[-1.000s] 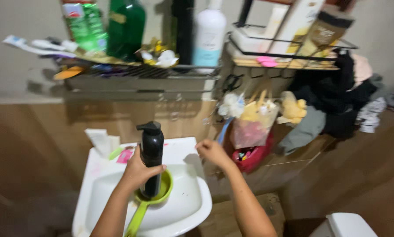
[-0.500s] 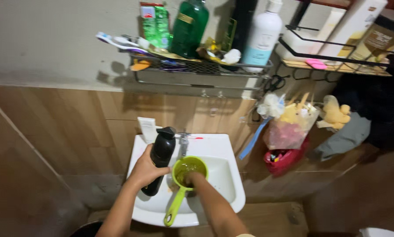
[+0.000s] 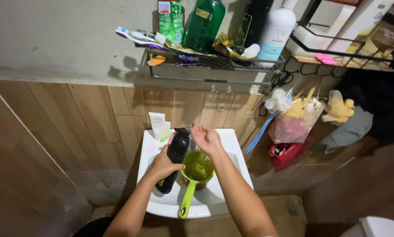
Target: The person organizes items on and around a bathroom sink. They move a toothbrush, scissors, and small packets, placing some into a hanging plastic bag. They then fill a green cup with water from a bucket and handle a black pump bottle, placing it back on the shelf.
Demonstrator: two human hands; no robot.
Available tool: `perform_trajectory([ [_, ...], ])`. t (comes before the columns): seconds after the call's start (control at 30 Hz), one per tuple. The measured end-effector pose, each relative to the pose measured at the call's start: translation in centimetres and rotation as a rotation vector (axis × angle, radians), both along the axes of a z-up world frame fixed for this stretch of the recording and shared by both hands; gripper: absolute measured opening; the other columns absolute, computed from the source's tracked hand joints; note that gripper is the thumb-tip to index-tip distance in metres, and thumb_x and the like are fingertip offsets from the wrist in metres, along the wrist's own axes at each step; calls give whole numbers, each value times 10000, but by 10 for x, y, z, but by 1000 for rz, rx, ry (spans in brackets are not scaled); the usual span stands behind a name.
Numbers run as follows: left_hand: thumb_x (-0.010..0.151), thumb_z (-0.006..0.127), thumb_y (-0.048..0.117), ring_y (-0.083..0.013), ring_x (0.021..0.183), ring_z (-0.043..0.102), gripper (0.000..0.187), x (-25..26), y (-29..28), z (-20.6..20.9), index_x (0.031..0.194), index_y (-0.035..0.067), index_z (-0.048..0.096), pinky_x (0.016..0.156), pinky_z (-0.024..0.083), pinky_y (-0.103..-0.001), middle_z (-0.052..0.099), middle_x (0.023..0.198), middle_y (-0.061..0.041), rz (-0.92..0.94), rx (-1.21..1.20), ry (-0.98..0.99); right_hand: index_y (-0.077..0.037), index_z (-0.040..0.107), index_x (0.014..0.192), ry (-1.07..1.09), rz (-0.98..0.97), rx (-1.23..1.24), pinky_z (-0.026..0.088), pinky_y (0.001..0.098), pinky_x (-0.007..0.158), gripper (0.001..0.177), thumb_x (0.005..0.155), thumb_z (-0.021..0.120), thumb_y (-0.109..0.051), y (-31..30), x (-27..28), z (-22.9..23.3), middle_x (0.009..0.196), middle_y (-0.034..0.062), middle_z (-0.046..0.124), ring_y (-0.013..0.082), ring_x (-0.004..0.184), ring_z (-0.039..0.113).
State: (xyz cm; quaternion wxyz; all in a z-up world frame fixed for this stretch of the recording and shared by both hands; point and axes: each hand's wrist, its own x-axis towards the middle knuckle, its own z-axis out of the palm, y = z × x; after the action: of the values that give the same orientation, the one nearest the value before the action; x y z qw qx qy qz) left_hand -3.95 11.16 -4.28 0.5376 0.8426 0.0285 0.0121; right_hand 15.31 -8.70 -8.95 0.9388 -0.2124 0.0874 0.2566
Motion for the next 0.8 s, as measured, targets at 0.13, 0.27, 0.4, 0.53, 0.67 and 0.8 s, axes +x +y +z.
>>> perform_trajectory([
  [0.13, 552, 896, 260, -302, 1046, 727, 898, 6, -9, -7, 1342, 86, 506, 925, 558, -376, 732, 1129, -154, -8, -7, 11, 17, 662, 1008, -725, -153, -421, 553, 399, 941, 252, 1016, 487, -165, 44, -40, 61, 960, 138, 737, 254, 939, 692],
  [0.27, 546, 911, 247, -297, 1046, 721, 969, 6, -7, -19, 1371, 55, 440, 929, 556, -374, 722, 1129, -156, -3, -22, -59, 10, 707, 1099, -1122, -128, -992, 541, 347, 916, 295, 1017, 542, -221, 54, -63, 78, 1074, 139, 744, 208, 972, 678],
  [0.4, 548, 902, 240, -280, 993, 724, 834, 6, 6, -36, 1273, 58, 532, 914, 560, -383, 736, 1073, -142, 65, -124, -87, -2, 719, 1061, -839, -60, -853, 567, 348, 876, 263, 1014, 571, -215, 15, -42, 64, 1035, 149, 749, 213, 885, 688],
  [0.53, 552, 900, 220, -257, 991, 695, 838, 7, 22, -46, 1283, 78, 516, 914, 545, -380, 710, 1072, -114, 99, -125, -134, -1, 761, 781, -931, 363, -1085, 602, 349, 704, 316, 880, 495, -139, -27, -35, 13, 773, 142, 778, 223, 696, 733],
  [0.67, 542, 899, 215, -255, 991, 687, 851, 3, 27, -54, 1291, 93, 514, 903, 549, -384, 701, 1074, -104, 99, -156, -148, 4, 756, 843, -956, 1186, -1779, 529, 353, 642, 260, 957, 554, -114, -13, -40, -67, 755, 105, 727, 211, 702, 703],
  [0.8, 540, 900, 210, -262, 988, 694, 841, 0, 27, -59, 1282, 85, 524, 912, 558, -382, 709, 1068, -110, 98, -184, -147, -11, 721, 852, -1126, 1255, -2081, 527, 338, 598, 224, 971, 560, -112, 5, -42, -125, 747, 97, 695, 202, 674, 676],
])
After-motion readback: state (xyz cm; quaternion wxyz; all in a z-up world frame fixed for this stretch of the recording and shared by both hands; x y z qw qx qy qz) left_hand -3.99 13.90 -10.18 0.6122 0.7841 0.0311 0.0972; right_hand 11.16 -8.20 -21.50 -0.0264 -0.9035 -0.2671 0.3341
